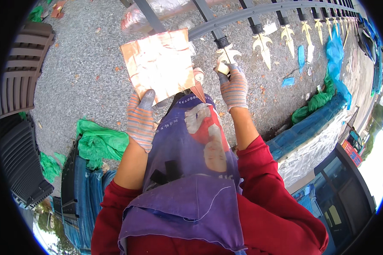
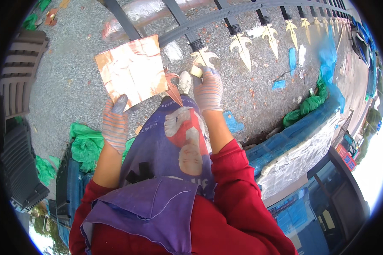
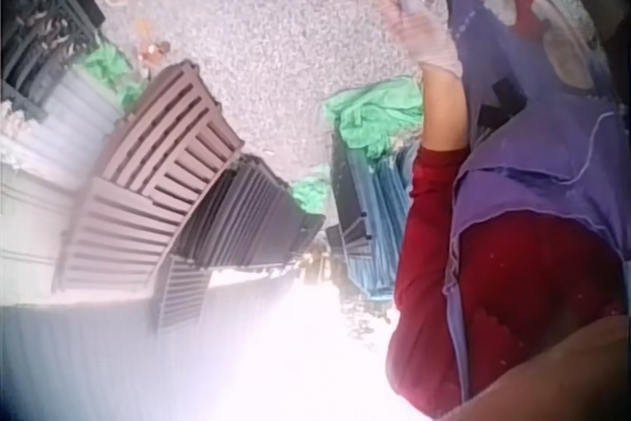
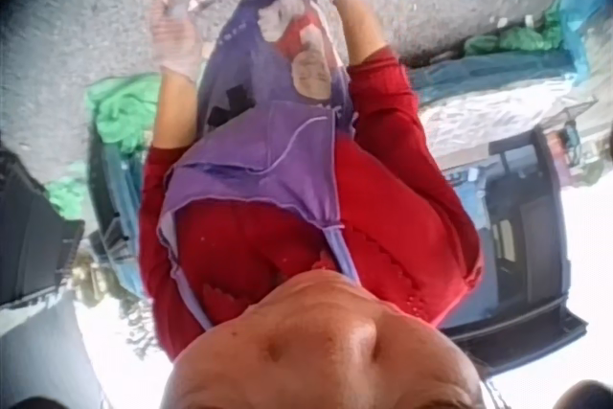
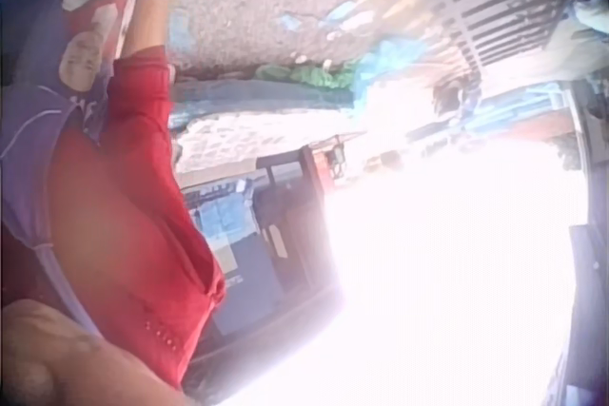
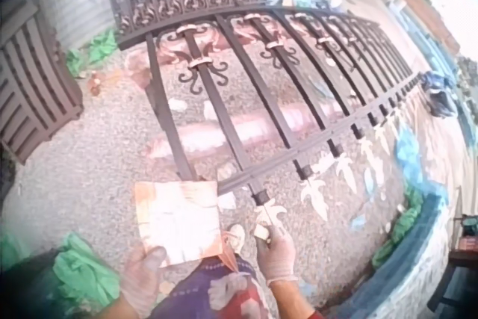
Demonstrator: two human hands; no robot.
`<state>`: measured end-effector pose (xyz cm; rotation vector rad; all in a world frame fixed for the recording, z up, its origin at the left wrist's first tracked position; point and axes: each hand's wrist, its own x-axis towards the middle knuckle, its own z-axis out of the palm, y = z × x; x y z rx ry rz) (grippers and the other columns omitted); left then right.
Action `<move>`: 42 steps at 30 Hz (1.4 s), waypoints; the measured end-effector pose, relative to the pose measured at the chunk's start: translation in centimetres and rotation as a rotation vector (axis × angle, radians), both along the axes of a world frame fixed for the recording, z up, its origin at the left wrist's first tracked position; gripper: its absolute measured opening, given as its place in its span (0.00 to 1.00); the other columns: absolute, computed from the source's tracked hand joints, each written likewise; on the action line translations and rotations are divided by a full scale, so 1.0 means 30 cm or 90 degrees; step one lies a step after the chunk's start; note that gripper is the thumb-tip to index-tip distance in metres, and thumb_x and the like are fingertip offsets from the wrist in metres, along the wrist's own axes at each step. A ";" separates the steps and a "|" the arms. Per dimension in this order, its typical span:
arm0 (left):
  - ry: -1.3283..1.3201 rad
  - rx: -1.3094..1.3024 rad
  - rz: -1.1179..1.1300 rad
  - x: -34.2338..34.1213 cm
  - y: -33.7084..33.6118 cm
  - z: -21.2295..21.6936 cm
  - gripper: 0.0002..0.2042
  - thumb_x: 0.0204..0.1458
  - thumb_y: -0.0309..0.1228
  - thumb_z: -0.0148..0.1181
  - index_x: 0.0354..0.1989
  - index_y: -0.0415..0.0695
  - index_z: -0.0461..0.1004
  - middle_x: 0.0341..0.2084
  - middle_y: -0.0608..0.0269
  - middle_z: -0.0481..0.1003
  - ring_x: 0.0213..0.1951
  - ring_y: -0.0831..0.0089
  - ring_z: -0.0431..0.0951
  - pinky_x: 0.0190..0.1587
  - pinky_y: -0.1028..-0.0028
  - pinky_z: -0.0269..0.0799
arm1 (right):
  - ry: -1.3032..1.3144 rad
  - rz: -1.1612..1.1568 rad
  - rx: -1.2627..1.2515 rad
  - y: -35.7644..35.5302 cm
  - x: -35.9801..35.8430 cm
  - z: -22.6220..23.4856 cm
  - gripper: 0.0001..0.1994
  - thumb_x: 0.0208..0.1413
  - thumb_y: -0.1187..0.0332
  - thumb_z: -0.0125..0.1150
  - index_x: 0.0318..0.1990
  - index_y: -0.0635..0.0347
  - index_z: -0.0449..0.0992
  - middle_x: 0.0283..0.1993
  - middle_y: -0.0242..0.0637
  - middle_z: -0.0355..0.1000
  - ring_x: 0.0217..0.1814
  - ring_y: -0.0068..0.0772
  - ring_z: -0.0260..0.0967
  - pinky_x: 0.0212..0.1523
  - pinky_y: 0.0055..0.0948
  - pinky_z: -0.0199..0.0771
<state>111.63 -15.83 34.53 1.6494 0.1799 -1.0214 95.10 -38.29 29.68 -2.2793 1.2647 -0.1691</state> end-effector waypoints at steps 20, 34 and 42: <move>0.004 -0.027 0.011 0.011 -0.030 0.036 0.07 0.59 0.28 0.59 0.44 0.46 0.73 0.37 0.68 0.74 0.36 0.81 0.73 0.38 0.79 0.71 | 0.031 -0.074 0.013 -0.068 0.027 -0.020 0.11 0.52 0.66 0.65 0.41 0.59 0.76 0.38 0.51 0.75 0.40 0.54 0.73 0.41 0.48 0.72; 0.048 -0.077 0.042 0.005 -0.021 0.024 0.12 0.59 0.26 0.58 0.49 0.41 0.66 0.43 0.62 0.70 0.40 0.71 0.75 0.46 0.71 0.79 | -0.102 -0.019 -0.013 -0.041 0.055 -0.049 0.12 0.50 0.68 0.67 0.41 0.60 0.76 0.38 0.48 0.75 0.40 0.55 0.73 0.40 0.45 0.72; 0.119 -0.054 0.045 0.030 -0.018 0.019 0.11 0.60 0.25 0.56 0.50 0.41 0.66 0.43 0.61 0.70 0.44 0.74 0.74 0.46 0.74 0.78 | -0.125 -0.143 0.013 -0.060 0.099 -0.007 0.10 0.48 0.67 0.69 0.36 0.60 0.76 0.32 0.46 0.74 0.37 0.53 0.72 0.38 0.44 0.71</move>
